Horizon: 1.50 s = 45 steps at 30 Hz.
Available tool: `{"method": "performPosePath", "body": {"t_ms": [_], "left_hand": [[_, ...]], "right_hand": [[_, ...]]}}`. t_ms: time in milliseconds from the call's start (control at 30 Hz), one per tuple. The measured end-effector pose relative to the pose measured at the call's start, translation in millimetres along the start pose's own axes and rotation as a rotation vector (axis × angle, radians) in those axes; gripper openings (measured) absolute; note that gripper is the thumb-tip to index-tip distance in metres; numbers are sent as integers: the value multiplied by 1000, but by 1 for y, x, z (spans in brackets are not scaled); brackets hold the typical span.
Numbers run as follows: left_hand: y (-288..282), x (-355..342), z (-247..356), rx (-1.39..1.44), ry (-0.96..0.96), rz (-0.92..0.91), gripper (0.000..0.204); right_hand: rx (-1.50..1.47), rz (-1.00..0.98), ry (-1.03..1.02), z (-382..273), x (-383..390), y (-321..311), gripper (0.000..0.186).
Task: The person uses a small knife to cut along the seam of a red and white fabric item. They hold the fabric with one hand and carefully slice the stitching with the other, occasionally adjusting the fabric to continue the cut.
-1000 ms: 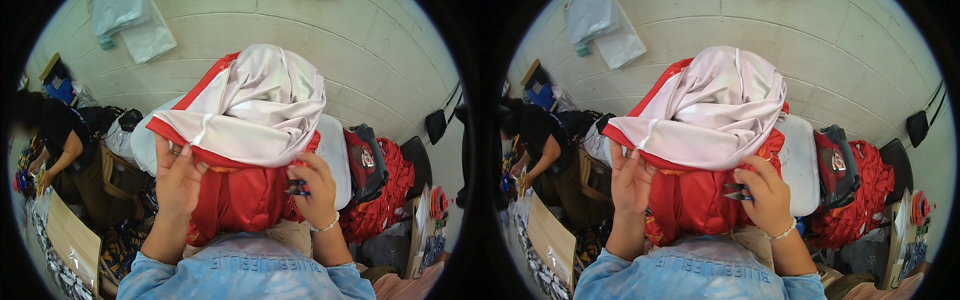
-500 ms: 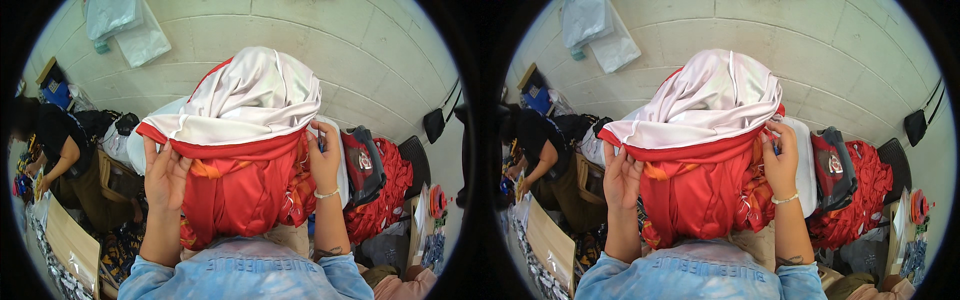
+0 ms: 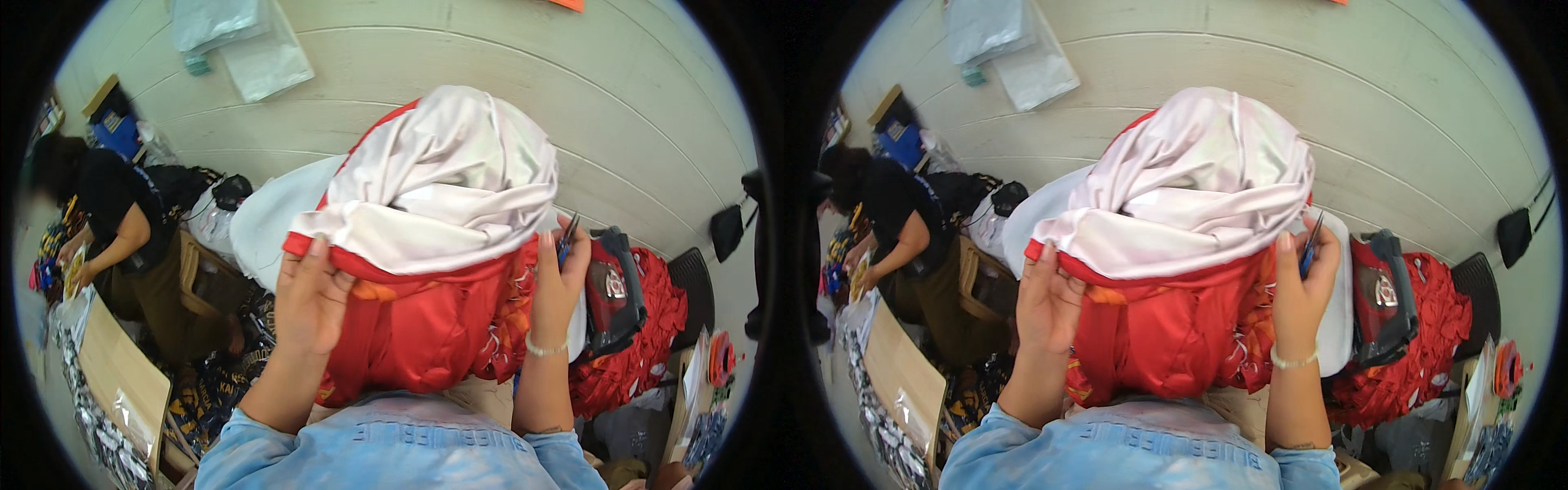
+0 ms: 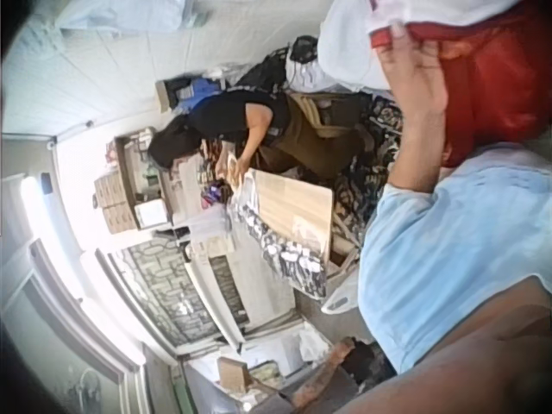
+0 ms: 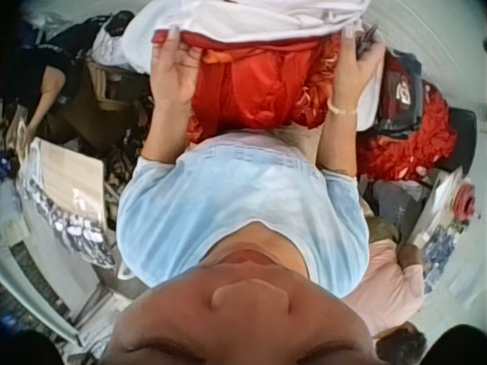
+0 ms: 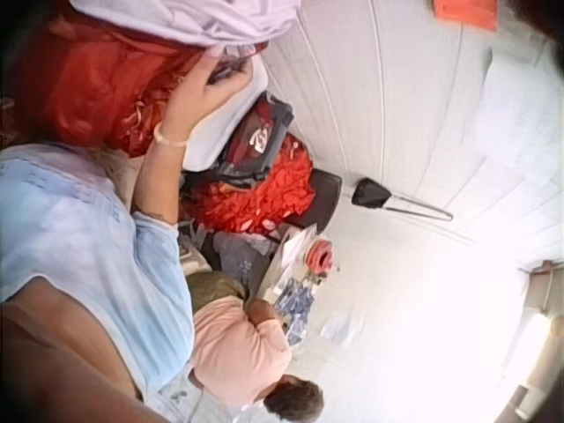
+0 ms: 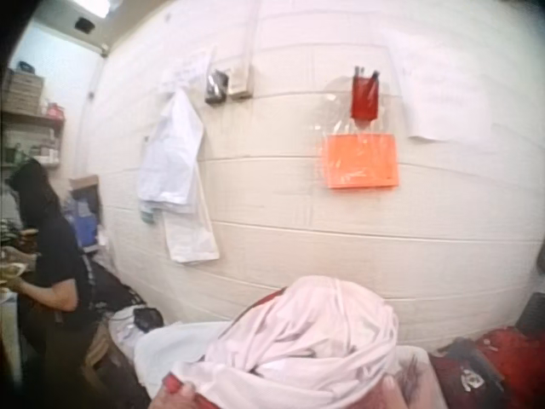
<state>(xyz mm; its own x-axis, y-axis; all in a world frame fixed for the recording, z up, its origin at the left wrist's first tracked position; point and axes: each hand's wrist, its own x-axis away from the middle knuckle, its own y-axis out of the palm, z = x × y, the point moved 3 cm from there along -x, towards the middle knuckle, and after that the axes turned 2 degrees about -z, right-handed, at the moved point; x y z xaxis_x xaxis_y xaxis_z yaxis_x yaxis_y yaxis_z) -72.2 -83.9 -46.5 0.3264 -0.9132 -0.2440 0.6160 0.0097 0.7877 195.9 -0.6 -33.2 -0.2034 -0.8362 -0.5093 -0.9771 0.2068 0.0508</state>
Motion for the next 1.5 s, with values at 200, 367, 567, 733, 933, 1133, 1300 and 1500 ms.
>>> {"method": "performPosePath", "body": {"t_ms": [200, 367, 567, 733, 933, 1133, 1300, 1500], "left_hand": [[43, 23, -22, -68, -99, -241, 40], [51, 26, -30, -122, -92, -171, 38], [53, 27, -34, -165, -108, -282, 39], [53, 27, -33, -290, -90, -319, 41], [58, 29, -36, -330, -58, -325, 48], [57, 30, -33, -366, -55, -361, 33], [46, 17, -22, -339, 12, -174, 38], [52, 9, -20, -286, -17, -81, 63]], "right_hand": [[177, -582, -253, -55, 48, 35, 32], [127, -679, -259, -62, 42, 30, 19], [-46, -576, 33, -58, 49, 16, 22], [43, -566, -55, -63, 48, 7, 33], [74, -570, -111, -66, 48, 8, 32], [158, -608, -92, -58, 53, 18, 17], [182, -694, -129, -55, 52, 3, 17], [238, -828, -142, -50, 55, -20, 18]]}}
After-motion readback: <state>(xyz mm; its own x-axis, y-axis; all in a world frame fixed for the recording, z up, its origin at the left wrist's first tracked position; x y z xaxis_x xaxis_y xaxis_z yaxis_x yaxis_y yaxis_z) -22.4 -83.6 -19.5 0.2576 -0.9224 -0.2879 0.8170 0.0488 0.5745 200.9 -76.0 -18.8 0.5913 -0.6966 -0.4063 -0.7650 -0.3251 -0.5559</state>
